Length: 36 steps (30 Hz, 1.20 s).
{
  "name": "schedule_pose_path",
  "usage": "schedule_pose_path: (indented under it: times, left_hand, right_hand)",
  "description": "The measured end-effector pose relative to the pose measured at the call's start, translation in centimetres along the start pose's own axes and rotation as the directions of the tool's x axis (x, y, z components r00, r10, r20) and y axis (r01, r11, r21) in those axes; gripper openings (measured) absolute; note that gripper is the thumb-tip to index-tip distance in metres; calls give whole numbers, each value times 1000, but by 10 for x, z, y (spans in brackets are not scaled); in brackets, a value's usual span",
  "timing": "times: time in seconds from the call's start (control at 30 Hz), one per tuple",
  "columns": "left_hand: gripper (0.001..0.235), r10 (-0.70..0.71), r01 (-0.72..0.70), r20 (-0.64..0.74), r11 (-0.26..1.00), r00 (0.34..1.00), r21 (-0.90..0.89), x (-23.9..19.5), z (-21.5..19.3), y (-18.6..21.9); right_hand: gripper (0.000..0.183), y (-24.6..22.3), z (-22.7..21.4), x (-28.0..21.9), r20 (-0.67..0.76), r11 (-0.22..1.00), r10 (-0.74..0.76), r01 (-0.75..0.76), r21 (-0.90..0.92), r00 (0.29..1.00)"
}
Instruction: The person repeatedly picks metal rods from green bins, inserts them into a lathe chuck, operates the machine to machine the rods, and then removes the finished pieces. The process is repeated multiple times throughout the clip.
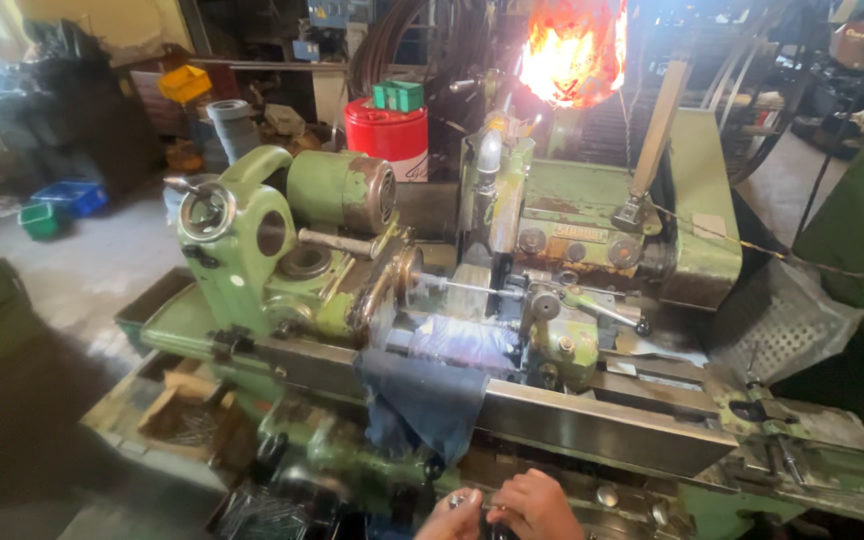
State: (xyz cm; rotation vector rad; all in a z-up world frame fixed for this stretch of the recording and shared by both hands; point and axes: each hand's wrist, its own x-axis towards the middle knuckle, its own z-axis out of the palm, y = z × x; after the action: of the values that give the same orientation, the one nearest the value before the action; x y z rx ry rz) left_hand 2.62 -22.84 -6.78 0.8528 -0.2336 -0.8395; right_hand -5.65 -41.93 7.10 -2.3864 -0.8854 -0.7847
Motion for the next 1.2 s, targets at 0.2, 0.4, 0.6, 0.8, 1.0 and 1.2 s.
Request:
schedule_pose_path:
  times: [0.2,0.4,0.6,0.8,1.0,1.2]
  left_hand:
    - [15,-102,100,275,995,956,21,-40,-11,13]
    - [28,-292,311,107,899,950,-309,-72,29,21]
    - [28,-248,241,-20,954,969,-178,-62,73,50]
    - [38,-250,256,57,955,967,-150,-62,101,63]
    - [31,-169,168,-266,985,949,-25,-58,135,64]
    - [32,-205,189,-198,977,959,-98,-50,122,47]
  right_hand:
    - [28,-9,1,4,-44,995,-90,91,31,995]
    - [26,-38,-11,16,63,996,87,-89,22,994]
    - [29,-37,-36,35,36,989,139,-137,-61,990]
    - [28,-41,-60,27,-54,997,-15,11,-72,998]
    - [24,-38,-61,30,-77,996,21,-28,-87,997]
    - [23,-35,-66,31,-50,998,-44,42,-45,998]
